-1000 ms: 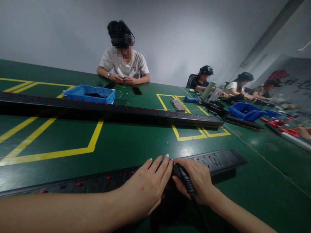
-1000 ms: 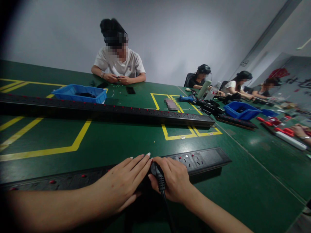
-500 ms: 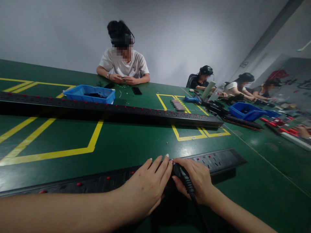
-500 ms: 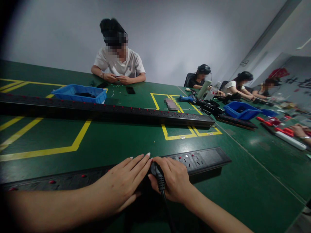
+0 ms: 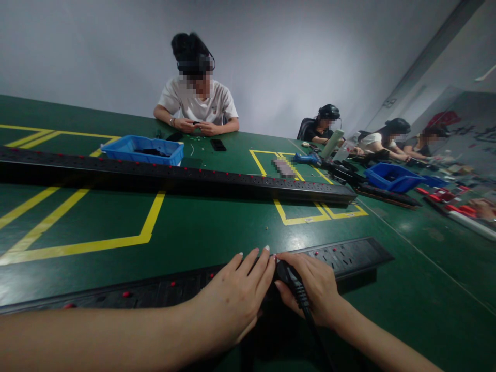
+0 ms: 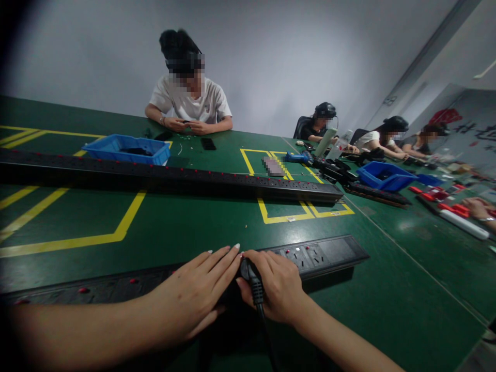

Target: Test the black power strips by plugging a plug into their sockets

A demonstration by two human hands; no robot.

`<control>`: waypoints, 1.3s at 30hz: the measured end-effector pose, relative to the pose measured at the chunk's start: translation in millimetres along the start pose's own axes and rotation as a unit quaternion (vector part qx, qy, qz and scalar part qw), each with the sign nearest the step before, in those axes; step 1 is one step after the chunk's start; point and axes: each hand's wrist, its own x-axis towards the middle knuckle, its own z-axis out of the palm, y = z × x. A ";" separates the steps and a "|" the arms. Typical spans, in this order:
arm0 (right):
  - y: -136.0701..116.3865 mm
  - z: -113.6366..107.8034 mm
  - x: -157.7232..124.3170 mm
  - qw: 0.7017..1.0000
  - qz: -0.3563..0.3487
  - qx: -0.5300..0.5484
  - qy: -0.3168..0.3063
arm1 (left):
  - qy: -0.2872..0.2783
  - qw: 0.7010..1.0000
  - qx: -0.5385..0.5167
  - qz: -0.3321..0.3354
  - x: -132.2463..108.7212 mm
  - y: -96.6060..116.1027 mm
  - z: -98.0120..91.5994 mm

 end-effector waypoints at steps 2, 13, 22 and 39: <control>0.3 -0.1 0.0 1.000 -0.001 0.001 -0.002 | -0.001 1.000 0.001 -0.001 -0.3 -0.5 0.0; -0.3 -0.8 0.8 1.000 0.003 0.002 0.000 | -0.005 1.000 -0.003 -0.005 -0.5 0.0 -0.5; -0.7 0.0 0.1 1.000 0.004 -0.005 0.002 | -0.005 1.000 -0.001 -0.001 -0.4 -0.3 0.4; -0.3 0.5 0.6 1.000 0.000 -0.007 0.003 | -0.002 1.000 -0.003 -0.001 -0.2 -0.7 -0.3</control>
